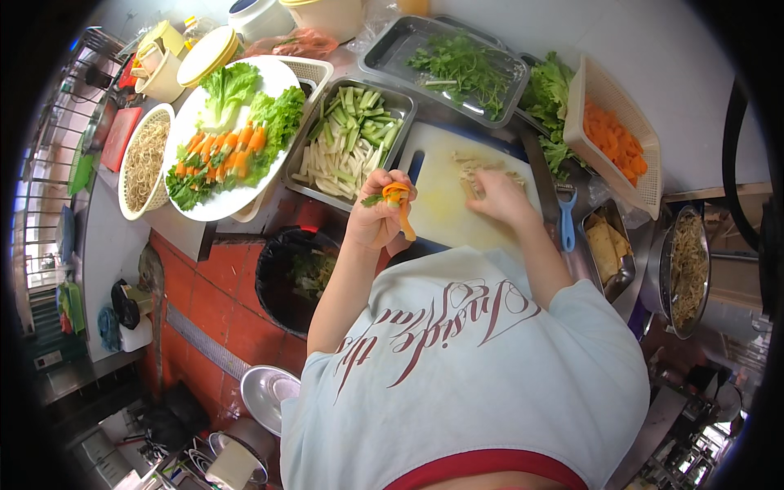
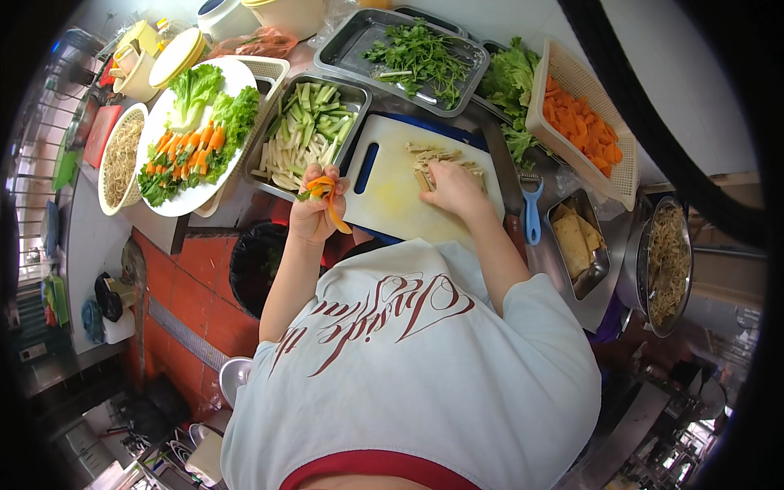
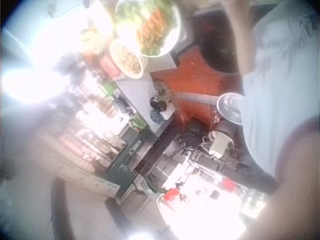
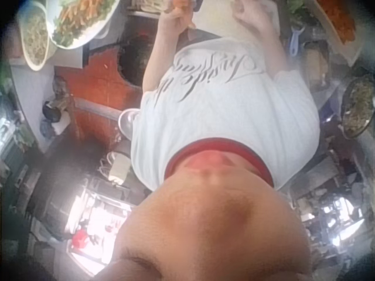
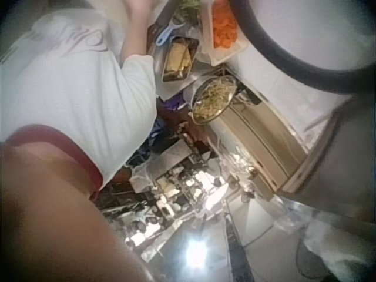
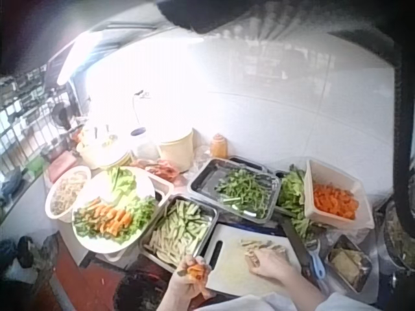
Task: The person assembles vegetable rolls by placing a cilantro sprig and a white vegetable stick onto a thin carrot sheet, then rolling them together. The finished rolls are placed on a white plate with lettuce. The person repeats this process throughout the clip.
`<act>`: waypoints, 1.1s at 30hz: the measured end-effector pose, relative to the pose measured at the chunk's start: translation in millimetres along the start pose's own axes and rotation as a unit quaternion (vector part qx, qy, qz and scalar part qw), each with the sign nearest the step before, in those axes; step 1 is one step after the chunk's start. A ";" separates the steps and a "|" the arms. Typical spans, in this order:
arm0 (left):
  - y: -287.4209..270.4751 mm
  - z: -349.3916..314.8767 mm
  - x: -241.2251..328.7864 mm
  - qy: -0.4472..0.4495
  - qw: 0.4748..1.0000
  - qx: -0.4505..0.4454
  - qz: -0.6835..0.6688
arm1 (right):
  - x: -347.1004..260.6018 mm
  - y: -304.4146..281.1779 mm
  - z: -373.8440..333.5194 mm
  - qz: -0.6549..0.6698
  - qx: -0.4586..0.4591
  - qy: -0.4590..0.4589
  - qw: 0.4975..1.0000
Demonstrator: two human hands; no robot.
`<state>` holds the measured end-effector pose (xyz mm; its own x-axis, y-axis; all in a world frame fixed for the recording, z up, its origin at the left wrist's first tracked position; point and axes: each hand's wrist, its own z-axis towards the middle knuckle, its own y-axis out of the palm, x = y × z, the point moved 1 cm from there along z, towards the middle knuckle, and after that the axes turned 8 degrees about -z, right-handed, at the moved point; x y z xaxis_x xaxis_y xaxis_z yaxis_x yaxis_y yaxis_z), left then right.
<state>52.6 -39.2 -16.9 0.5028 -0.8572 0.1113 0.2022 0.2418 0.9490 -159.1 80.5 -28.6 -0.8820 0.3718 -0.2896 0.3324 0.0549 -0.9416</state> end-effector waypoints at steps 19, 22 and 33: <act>-4.1 -5.0 1.4 0.023 0.999 0.019 -0.021 | 0.5 -11.5 -2.4 0.130 0.010 -0.004 0.991; -3.2 -4.7 1.6 0.020 0.999 0.019 -0.023 | 1.4 -11.7 -2.4 0.095 0.021 -0.021 0.995; -3.8 -6.7 3.4 0.022 0.999 0.032 -0.008 | 1.2 -10.0 1.4 0.064 0.045 -0.047 0.996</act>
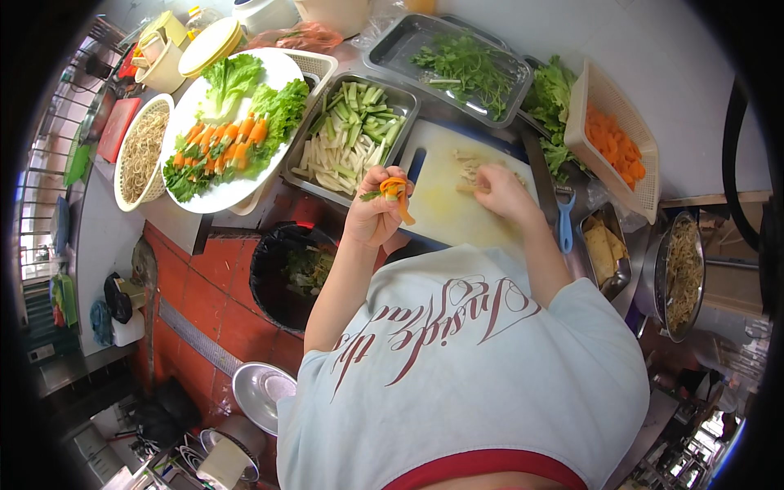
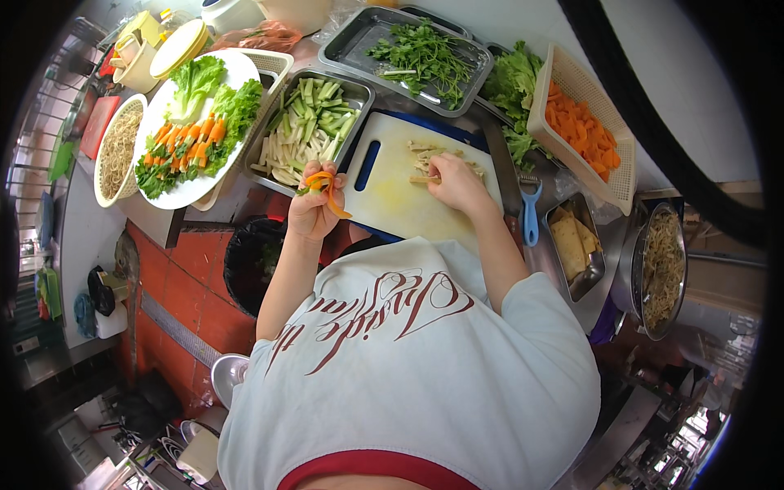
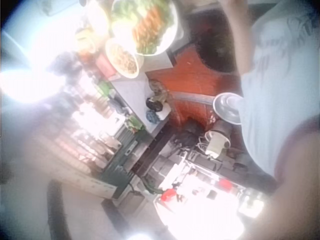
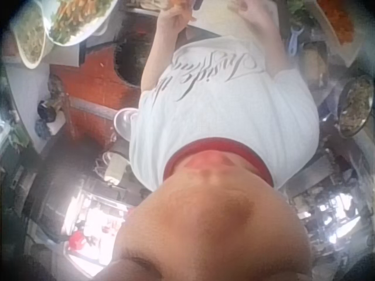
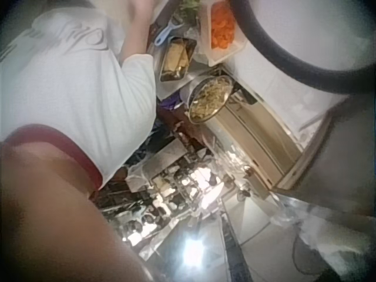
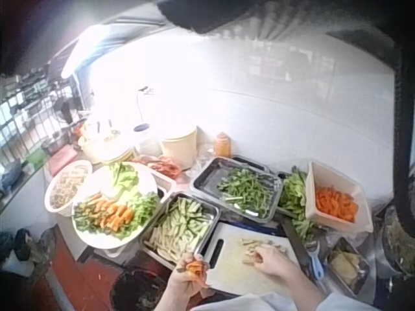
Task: The person assembles vegetable rolls by placing a cilantro sprig and a white vegetable stick onto a thin carrot sheet, then rolling them together. The finished rolls are placed on a white plate with lettuce. The person repeats this process throughout the clip.
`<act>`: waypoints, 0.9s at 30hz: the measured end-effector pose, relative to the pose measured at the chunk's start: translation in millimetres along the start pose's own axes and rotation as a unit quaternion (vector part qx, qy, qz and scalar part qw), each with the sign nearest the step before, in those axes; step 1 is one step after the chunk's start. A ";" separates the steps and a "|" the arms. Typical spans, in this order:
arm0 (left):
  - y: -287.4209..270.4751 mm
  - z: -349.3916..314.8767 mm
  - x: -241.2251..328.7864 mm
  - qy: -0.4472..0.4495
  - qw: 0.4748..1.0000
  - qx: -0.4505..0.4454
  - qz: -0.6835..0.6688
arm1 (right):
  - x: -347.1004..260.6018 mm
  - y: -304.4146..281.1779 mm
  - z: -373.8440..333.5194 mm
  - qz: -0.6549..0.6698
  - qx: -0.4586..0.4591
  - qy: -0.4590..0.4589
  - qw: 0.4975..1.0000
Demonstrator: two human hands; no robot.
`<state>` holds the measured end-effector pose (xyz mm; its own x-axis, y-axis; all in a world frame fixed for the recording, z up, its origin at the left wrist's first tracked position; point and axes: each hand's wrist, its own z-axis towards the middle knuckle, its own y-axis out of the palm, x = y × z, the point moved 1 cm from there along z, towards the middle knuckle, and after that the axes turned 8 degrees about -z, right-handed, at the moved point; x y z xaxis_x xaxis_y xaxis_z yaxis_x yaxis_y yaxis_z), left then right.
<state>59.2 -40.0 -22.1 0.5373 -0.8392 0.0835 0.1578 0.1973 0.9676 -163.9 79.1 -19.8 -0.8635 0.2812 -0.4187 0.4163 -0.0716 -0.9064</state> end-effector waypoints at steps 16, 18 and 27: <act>-19.8 -49.1 19.9 0.073 0.995 0.060 -0.031 | -84.9 55.2 131.3 0.092 0.071 -0.289 0.950; -18.1 -56.2 22.9 0.090 0.993 0.068 -0.033 | -90.3 68.9 148.9 -0.025 0.042 -0.286 0.957; -3.7 -72.6 30.7 0.134 0.989 0.063 -0.025 | -116.1 62.3 177.3 -0.218 -0.230 -0.207 0.926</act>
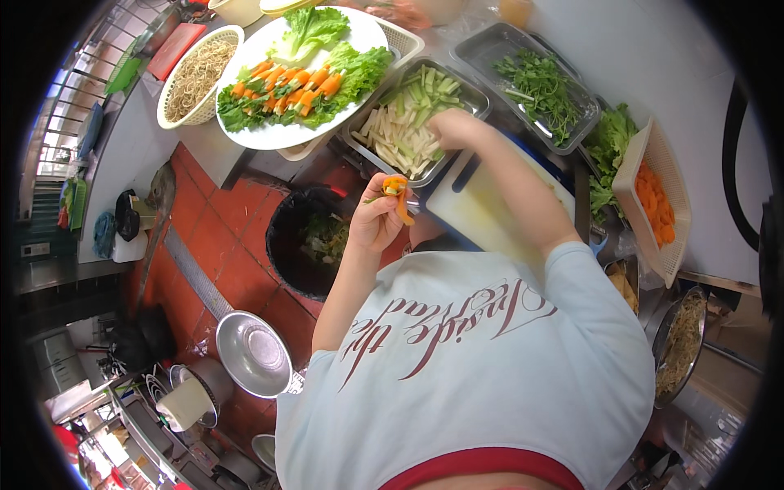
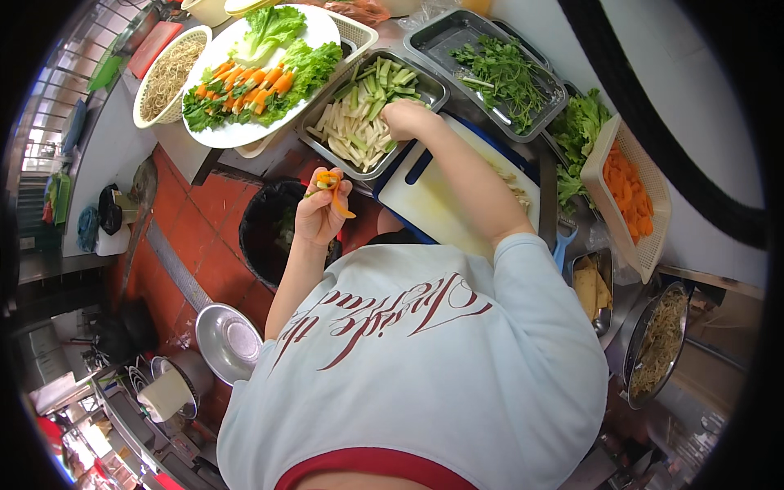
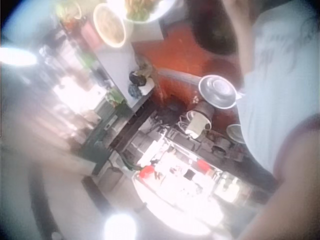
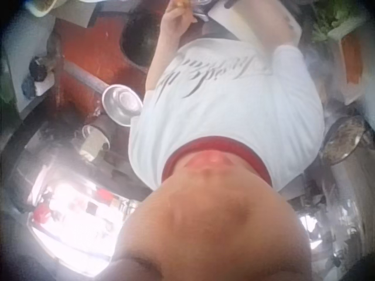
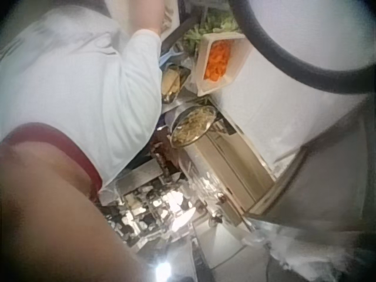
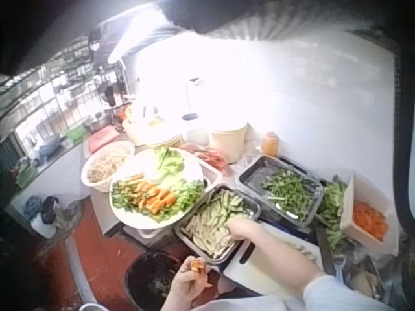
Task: The person assembles vegetable rolls by placing a cilantro sprig and a white vegetable stick onto a thin carrot sheet, then rolling them together. The finished rolls are placed on a white plate with lettuce. The person repeats this process throughout the clip.
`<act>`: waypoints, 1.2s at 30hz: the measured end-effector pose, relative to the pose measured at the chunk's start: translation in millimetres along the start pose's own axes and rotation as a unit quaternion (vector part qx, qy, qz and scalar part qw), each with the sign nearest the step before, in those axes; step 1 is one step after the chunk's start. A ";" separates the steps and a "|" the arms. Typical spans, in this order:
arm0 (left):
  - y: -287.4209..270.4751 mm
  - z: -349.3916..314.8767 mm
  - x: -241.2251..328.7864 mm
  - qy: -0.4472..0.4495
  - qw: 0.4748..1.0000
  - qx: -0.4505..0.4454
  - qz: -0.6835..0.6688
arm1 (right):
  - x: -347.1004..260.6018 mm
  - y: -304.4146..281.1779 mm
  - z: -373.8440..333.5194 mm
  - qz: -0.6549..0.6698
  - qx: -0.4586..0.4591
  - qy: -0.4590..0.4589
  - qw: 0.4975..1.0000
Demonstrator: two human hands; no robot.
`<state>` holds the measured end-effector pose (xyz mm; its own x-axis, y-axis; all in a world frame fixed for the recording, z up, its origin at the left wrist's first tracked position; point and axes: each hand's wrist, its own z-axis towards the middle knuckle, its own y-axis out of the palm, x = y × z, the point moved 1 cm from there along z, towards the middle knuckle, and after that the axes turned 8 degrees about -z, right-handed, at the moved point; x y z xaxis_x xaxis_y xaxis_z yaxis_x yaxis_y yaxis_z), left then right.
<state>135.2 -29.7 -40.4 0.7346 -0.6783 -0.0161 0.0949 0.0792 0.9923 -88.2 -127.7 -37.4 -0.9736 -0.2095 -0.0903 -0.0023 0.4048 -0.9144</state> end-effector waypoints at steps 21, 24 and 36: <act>-2.1 11.9 -1.3 -0.020 1.000 0.004 -0.018 | 9.7 -9.0 -31.8 0.260 0.179 -0.034 0.948; -3.3 11.3 -0.7 -0.013 1.000 0.017 0.003 | -20.9 -43.6 -88.5 0.469 0.252 -0.054 0.845; 10.5 18.1 -11.4 -0.016 0.998 0.031 0.061 | -65.9 -62.2 -165.7 0.406 0.367 -0.166 0.820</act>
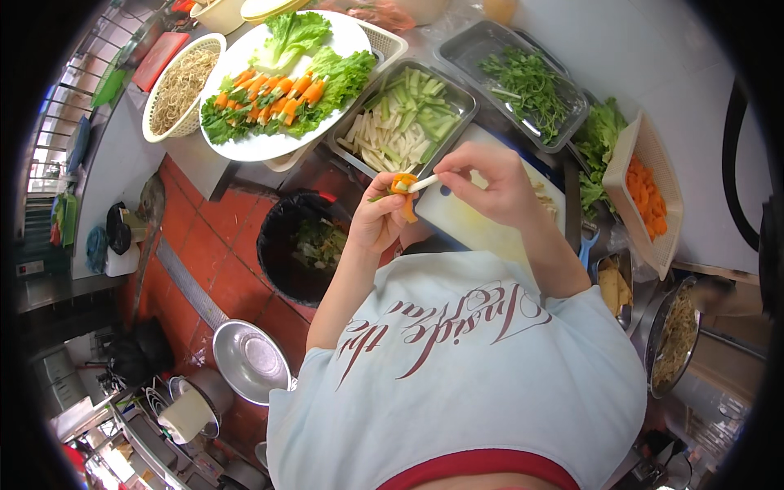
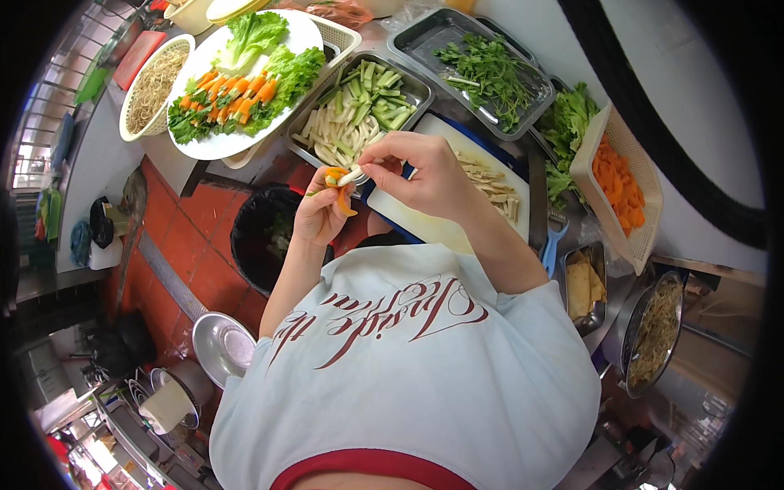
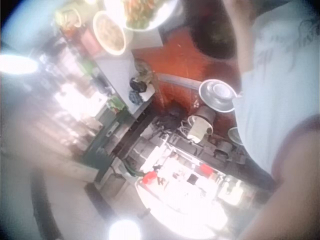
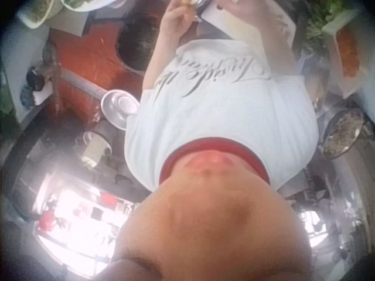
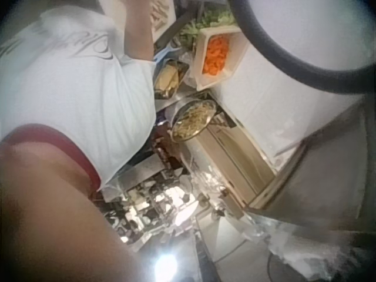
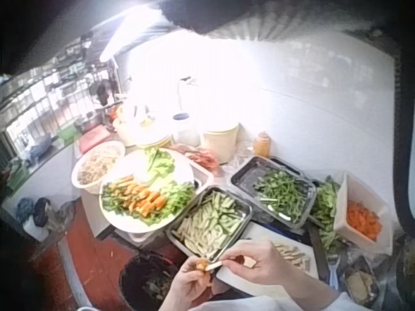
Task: The person assembles vegetable rolls by placing a cilantro sprig and a white vegetable stick onto a thin carrot sheet, then rolling them together. The finished rolls are placed on a white plate with lettuce. The person repeats this process throughout the clip.
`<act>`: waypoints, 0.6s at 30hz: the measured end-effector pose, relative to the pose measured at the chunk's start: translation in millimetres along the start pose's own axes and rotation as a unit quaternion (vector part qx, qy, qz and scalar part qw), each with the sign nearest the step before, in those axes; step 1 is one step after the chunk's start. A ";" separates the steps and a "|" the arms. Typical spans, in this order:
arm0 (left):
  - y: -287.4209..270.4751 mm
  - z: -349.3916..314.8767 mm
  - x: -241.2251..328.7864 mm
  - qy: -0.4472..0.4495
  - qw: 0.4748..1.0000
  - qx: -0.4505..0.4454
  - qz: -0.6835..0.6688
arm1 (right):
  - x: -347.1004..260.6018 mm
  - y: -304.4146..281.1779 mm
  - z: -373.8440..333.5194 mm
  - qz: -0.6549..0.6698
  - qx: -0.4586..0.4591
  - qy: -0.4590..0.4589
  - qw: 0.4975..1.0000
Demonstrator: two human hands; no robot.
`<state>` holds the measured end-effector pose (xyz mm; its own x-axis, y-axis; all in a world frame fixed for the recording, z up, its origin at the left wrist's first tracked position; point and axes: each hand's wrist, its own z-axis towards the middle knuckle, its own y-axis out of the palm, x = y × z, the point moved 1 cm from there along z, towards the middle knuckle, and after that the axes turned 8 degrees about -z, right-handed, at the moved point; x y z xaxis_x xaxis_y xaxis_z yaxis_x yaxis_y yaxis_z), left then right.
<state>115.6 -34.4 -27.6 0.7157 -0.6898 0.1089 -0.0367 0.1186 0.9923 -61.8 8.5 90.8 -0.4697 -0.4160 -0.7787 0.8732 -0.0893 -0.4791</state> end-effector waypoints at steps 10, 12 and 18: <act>13.1 0.2 0.7 0.009 0.986 0.110 0.125 | 2.7 -0.8 0.1 -0.115 0.048 -0.008 0.992; 14.7 0.4 0.7 0.009 0.985 0.120 0.126 | 3.5 -1.6 -1.8 -0.102 0.056 0.005 0.993; 21.9 1.1 0.9 -0.002 0.982 0.134 0.129 | 7.9 -6.6 -3.8 -0.099 0.053 -0.021 0.993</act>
<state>114.7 -33.2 -5.8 0.6556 -0.6641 0.3593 -0.4001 0.0980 0.9112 -71.7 9.3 86.3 -0.6298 -0.4179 -0.6547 0.7740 -0.2672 -0.5740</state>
